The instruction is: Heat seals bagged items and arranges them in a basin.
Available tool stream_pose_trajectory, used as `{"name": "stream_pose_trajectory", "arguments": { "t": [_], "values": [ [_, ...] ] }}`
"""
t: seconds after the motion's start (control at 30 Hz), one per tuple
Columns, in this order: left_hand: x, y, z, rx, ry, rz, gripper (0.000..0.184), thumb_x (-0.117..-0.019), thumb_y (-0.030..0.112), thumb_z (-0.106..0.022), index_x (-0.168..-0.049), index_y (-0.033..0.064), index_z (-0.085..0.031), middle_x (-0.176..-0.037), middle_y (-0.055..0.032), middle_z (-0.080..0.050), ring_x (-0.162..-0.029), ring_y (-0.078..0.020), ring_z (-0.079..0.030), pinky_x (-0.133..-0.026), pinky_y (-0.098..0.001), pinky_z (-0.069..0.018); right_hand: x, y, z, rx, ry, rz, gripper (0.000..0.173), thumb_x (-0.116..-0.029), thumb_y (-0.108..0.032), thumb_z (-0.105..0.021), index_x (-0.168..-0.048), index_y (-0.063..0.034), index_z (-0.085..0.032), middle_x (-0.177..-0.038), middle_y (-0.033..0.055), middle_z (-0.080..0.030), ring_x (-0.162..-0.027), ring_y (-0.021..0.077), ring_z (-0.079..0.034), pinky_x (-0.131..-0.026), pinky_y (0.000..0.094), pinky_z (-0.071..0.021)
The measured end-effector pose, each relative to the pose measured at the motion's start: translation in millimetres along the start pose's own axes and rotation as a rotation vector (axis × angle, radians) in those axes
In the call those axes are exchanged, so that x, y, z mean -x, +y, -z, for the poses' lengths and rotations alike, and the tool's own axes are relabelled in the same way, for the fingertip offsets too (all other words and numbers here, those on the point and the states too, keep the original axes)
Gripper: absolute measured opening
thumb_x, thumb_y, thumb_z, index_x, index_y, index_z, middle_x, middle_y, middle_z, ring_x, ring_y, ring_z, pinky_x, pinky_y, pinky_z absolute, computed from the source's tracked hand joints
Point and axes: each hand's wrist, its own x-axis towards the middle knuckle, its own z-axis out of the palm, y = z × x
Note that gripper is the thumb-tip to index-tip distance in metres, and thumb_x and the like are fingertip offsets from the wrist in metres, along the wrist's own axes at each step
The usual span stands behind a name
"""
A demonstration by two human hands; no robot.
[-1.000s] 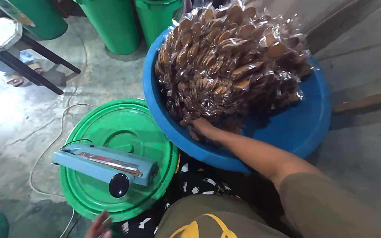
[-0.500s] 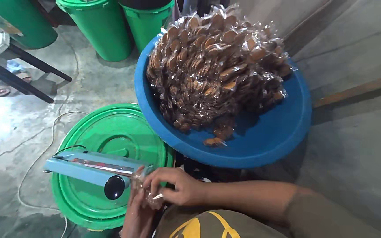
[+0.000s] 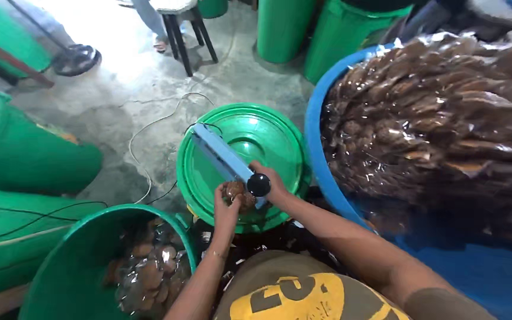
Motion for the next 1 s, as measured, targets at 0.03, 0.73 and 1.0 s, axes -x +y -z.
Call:
{"name": "stream_pose_trajectory", "arguments": {
  "t": [0.03, 0.73, 1.0],
  "values": [
    [-5.2, 1.4, 2.6, 0.019, 0.011, 0.012, 0.059, -0.0967, 0.009, -0.061, -0.149, 0.0001, -0.035, -0.132, -0.0229, -0.053, -0.103, -0.025, -0.064, -0.083, -0.0387, -0.0569, -10.6, -0.4, 2.8, 0.015, -0.007, -0.022, 0.031, -0.1059, -0.013, -0.05, -0.13, 0.0034, -0.059, -0.113, 0.0261, -0.069, -0.11, 0.0401, -0.067, -0.098, 0.0554, -0.0509],
    [-66.7, -5.0, 27.7, 0.485, 0.118, 0.158, 0.024, -0.1107, 0.017, -0.023, -0.11, 0.013, -0.047, -0.078, 0.0094, -0.056, -0.066, 0.0021, -0.059, -0.064, -0.0166, -0.0539, 31.4, -24.6, -6.9, 0.328, 0.165, 0.341, 0.054, -0.0948, -0.027, -0.067, -0.144, -0.0059, -0.058, -0.138, 0.0247, -0.061, -0.117, 0.0387, -0.066, -0.086, 0.0489, -0.0571],
    [-56.9, 23.2, 20.7, 0.281, -0.193, 0.015, 0.039, -0.1107, 0.031, -0.017, -0.113, 0.0169, -0.053, -0.083, 0.0134, -0.069, -0.074, 0.0032, -0.067, -0.067, -0.0168, -0.0577, 29.2, -25.4, -2.0, 0.261, 0.143, 0.38, 0.046, -0.0967, -0.023, -0.065, -0.138, -0.0032, -0.062, -0.143, 0.0223, -0.058, -0.122, 0.0372, -0.063, -0.093, 0.0475, -0.0547]
  ]
}}
